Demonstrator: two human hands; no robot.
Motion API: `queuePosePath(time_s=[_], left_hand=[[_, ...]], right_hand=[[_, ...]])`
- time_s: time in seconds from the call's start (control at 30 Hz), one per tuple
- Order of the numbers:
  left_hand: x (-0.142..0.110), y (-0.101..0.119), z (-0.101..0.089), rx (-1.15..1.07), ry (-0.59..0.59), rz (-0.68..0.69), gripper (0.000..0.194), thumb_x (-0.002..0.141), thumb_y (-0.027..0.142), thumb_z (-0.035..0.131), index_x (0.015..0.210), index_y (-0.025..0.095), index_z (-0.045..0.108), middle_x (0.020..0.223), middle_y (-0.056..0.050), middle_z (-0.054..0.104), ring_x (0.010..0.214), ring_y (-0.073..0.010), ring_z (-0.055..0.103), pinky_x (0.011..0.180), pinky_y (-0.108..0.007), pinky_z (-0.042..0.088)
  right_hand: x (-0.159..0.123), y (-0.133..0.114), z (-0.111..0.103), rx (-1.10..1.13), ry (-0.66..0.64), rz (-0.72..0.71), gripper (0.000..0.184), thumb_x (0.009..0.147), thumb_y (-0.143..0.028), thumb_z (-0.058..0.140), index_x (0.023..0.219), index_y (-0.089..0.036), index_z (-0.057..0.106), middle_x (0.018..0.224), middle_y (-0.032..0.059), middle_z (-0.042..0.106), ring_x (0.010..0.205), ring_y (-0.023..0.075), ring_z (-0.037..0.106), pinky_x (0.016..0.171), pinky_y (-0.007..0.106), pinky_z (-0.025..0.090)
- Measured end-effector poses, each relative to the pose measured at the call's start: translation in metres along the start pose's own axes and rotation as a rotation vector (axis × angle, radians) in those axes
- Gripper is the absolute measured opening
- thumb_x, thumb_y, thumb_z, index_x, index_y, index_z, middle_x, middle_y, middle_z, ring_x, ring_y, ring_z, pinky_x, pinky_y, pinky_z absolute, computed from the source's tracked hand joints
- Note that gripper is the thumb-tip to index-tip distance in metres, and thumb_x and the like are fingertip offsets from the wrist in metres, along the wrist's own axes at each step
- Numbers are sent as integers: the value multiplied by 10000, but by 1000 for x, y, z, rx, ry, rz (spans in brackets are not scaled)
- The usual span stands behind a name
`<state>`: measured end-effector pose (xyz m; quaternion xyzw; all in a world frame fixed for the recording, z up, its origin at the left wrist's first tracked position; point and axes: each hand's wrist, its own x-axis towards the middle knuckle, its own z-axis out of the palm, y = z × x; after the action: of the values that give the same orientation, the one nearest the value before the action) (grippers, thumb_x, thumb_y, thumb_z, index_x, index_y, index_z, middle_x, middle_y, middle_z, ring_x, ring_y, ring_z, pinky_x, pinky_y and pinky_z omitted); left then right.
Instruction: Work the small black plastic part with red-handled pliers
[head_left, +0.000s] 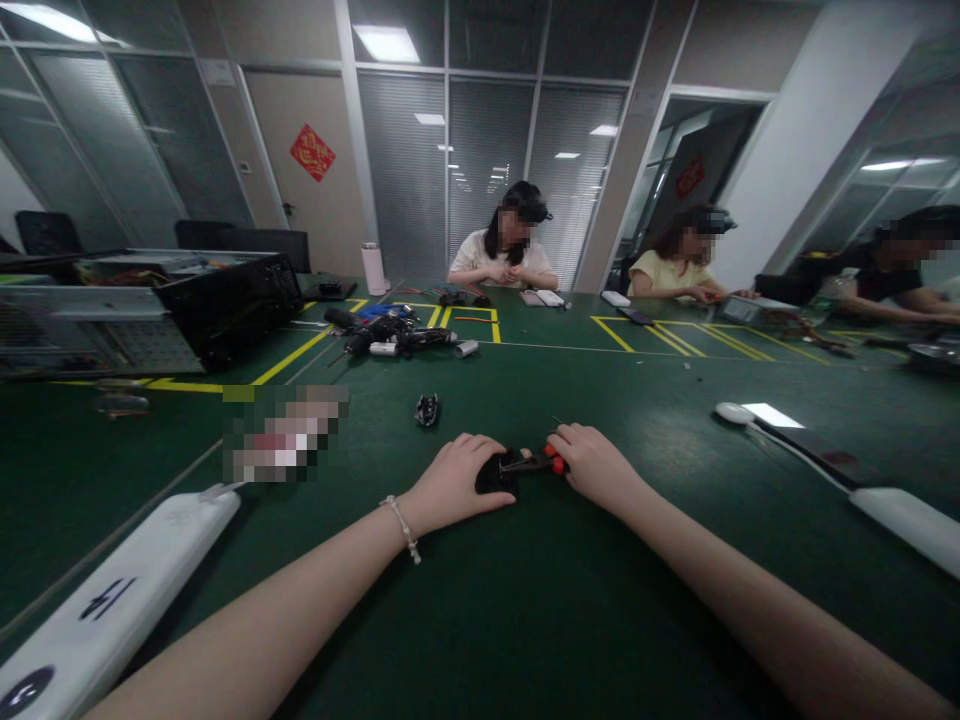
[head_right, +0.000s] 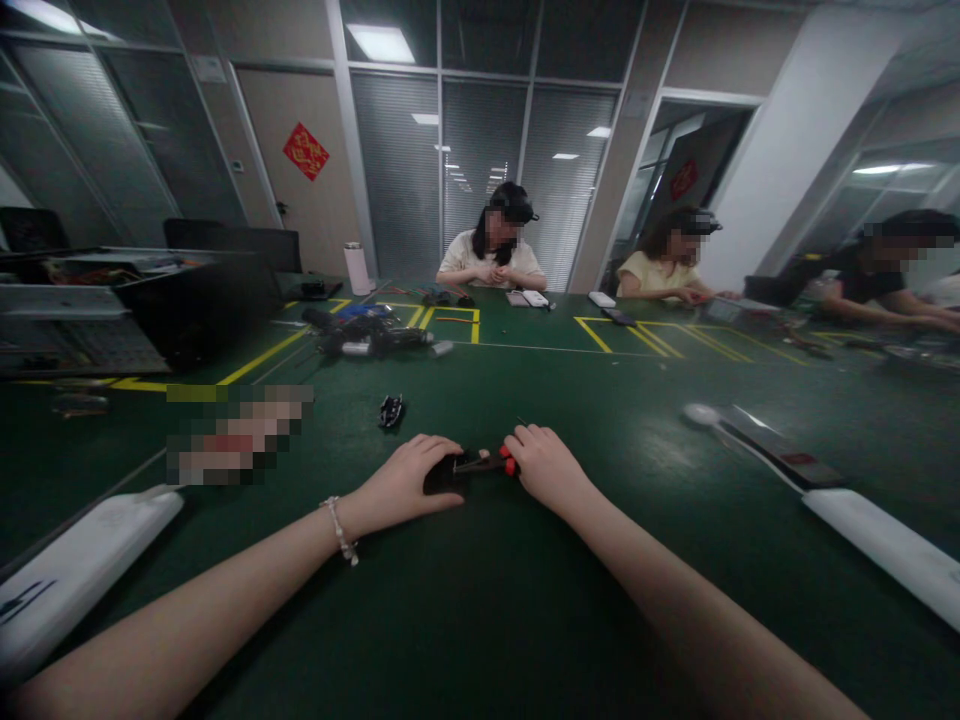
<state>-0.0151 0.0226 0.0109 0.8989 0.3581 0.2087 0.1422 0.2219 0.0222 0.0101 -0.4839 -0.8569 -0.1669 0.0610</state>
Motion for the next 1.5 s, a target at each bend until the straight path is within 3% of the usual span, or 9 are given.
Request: queuePosePath(time_s=[0.77,1.5], left_hand=[[0,1,1,-43,-2,-89,568,667,549,597,1110,219,461,1097,-56,517,1016,-247,469,837,-388,399],[0,1,0,-34,10,-57,549,682,554,584,1094,212,466,1094,-54,520,1001,-245,467,828,-385,402]], right_hand=[[0,-2,-2,1,10,7,322,656,-41,514,958,-138,569,957,93,582,875,202,528,779,342,410],[1,-1,3,-13,21,6,323,660,-47,503,964,-135,568,952,95,579,874,209,527,767,340,414]])
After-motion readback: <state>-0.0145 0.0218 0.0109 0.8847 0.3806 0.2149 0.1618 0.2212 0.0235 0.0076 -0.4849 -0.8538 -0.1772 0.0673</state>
